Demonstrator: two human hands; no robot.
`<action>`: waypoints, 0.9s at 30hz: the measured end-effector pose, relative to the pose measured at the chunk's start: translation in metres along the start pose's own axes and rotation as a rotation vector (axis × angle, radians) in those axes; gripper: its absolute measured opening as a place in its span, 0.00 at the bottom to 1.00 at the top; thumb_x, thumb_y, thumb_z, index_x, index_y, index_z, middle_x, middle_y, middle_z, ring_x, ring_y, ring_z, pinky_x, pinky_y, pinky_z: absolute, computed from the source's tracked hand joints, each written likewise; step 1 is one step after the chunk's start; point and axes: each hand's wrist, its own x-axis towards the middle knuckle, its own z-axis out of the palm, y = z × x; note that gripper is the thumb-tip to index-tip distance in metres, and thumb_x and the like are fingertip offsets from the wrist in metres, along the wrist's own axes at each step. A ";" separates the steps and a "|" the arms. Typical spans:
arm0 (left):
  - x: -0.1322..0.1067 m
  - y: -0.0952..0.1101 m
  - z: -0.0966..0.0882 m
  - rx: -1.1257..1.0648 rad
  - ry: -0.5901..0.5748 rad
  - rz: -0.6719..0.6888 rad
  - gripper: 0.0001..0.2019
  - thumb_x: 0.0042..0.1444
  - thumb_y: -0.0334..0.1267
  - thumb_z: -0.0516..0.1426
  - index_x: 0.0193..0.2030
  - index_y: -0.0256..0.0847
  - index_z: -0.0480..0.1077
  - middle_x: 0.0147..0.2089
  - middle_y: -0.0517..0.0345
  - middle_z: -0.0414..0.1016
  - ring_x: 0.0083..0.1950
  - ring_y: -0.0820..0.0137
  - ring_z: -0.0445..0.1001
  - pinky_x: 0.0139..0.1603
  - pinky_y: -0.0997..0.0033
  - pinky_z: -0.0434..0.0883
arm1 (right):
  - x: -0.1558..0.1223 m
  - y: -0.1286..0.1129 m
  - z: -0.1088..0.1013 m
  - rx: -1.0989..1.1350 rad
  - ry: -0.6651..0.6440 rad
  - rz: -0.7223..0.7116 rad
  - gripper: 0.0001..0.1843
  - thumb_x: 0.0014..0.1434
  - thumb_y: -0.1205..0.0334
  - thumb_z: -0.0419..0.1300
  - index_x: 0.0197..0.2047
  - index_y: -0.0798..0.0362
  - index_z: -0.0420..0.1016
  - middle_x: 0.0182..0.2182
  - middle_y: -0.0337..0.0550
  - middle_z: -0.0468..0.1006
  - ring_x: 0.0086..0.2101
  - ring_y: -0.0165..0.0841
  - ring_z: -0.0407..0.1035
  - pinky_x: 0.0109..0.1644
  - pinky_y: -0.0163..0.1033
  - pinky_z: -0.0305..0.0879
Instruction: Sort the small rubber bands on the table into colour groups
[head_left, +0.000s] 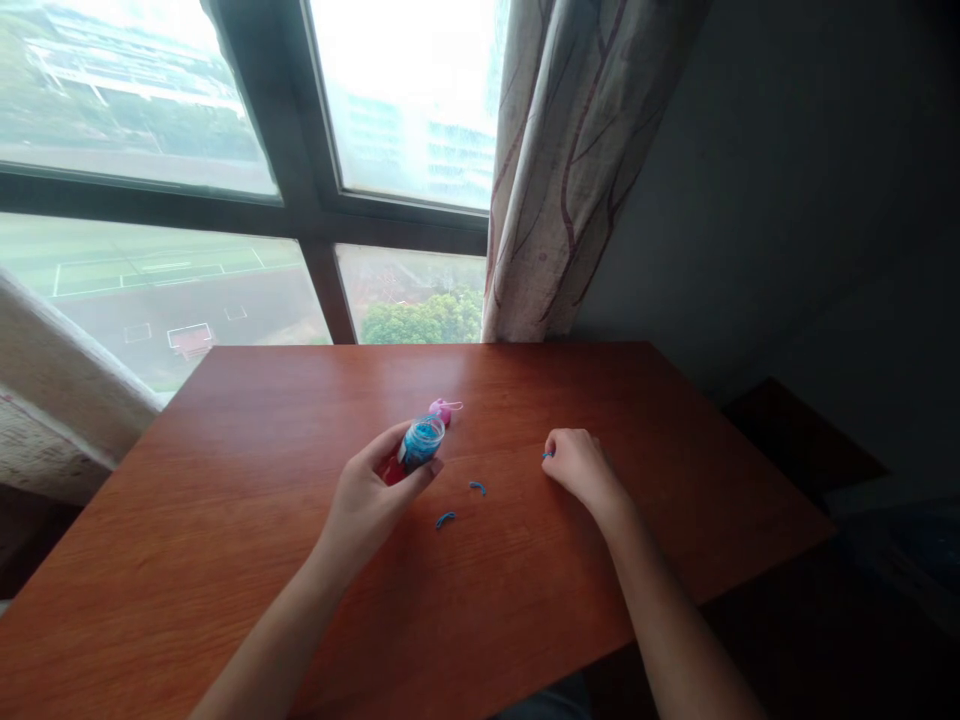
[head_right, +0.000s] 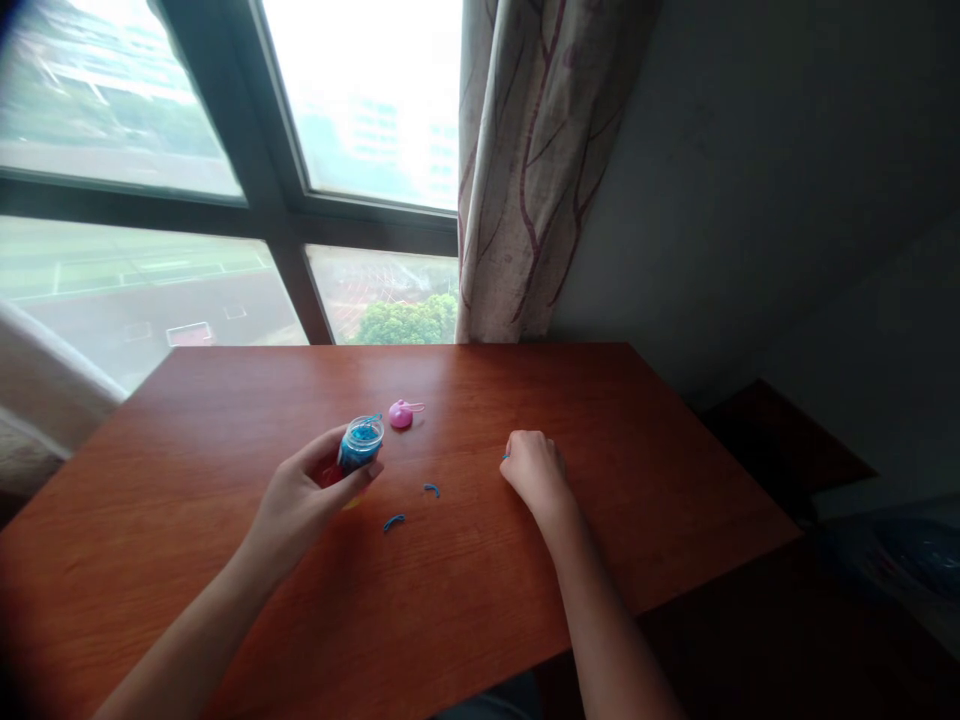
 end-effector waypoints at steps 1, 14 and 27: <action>0.000 -0.001 0.000 0.000 -0.003 0.004 0.24 0.50 0.42 0.67 0.53 0.39 0.74 0.48 0.53 0.80 0.47 0.63 0.77 0.50 0.68 0.73 | -0.001 -0.006 0.001 0.036 -0.017 -0.048 0.09 0.53 0.73 0.60 0.34 0.54 0.81 0.33 0.50 0.82 0.36 0.40 0.77 0.38 0.36 0.65; -0.001 -0.003 -0.001 0.024 -0.020 0.031 0.20 0.52 0.40 0.65 0.53 0.39 0.73 0.47 0.53 0.79 0.46 0.64 0.75 0.49 0.68 0.71 | -0.034 -0.071 0.024 0.085 -0.086 -0.396 0.02 0.58 0.65 0.63 0.37 0.53 0.78 0.36 0.45 0.79 0.37 0.35 0.73 0.40 0.35 0.63; -0.002 -0.002 0.001 0.018 -0.034 0.017 0.22 0.53 0.39 0.65 0.54 0.37 0.72 0.49 0.51 0.78 0.48 0.63 0.74 0.51 0.65 0.70 | -0.046 -0.076 0.018 0.036 -0.127 -0.462 0.06 0.61 0.70 0.57 0.39 0.54 0.75 0.40 0.47 0.75 0.41 0.35 0.71 0.44 0.35 0.62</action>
